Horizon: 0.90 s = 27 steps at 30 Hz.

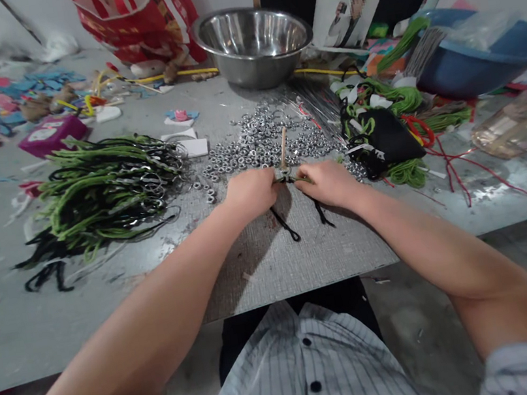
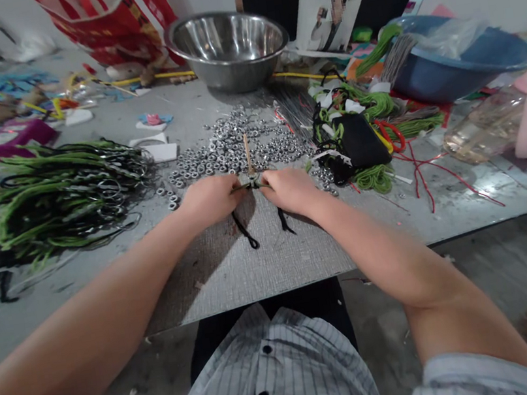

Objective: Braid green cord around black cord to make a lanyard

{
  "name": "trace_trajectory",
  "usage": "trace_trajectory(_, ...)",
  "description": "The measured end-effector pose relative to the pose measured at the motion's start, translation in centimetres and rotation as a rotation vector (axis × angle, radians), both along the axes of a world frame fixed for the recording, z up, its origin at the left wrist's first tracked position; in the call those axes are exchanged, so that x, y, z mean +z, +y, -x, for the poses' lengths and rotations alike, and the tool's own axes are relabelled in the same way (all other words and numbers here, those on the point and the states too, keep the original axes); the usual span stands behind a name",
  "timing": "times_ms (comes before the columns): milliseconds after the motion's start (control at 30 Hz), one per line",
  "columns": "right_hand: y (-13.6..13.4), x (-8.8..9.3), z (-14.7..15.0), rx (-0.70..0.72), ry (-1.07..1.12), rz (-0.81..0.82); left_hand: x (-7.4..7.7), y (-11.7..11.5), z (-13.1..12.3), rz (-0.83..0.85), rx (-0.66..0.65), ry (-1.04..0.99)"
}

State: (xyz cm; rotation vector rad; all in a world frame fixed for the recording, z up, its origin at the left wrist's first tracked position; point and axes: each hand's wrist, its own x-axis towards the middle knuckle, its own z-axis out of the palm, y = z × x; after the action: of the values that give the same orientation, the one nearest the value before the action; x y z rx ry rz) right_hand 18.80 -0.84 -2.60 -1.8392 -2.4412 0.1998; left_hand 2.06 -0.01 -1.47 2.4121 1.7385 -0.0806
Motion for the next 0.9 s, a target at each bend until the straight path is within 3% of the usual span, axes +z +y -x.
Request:
trace_trajectory(467,0.0,0.7,-0.2,0.038,-0.001,0.120,0.5,0.3,-0.1,0.033,-0.080,0.075)
trace_trajectory(733,0.1,0.6,-0.7,0.001,-0.014,0.043,0.1,0.4,1.0,0.003,-0.013,0.022)
trace_trajectory(900,0.9,0.1,-1.7,-0.022,0.030,-0.108,0.8,0.2,1.2,-0.014,0.025,0.055)
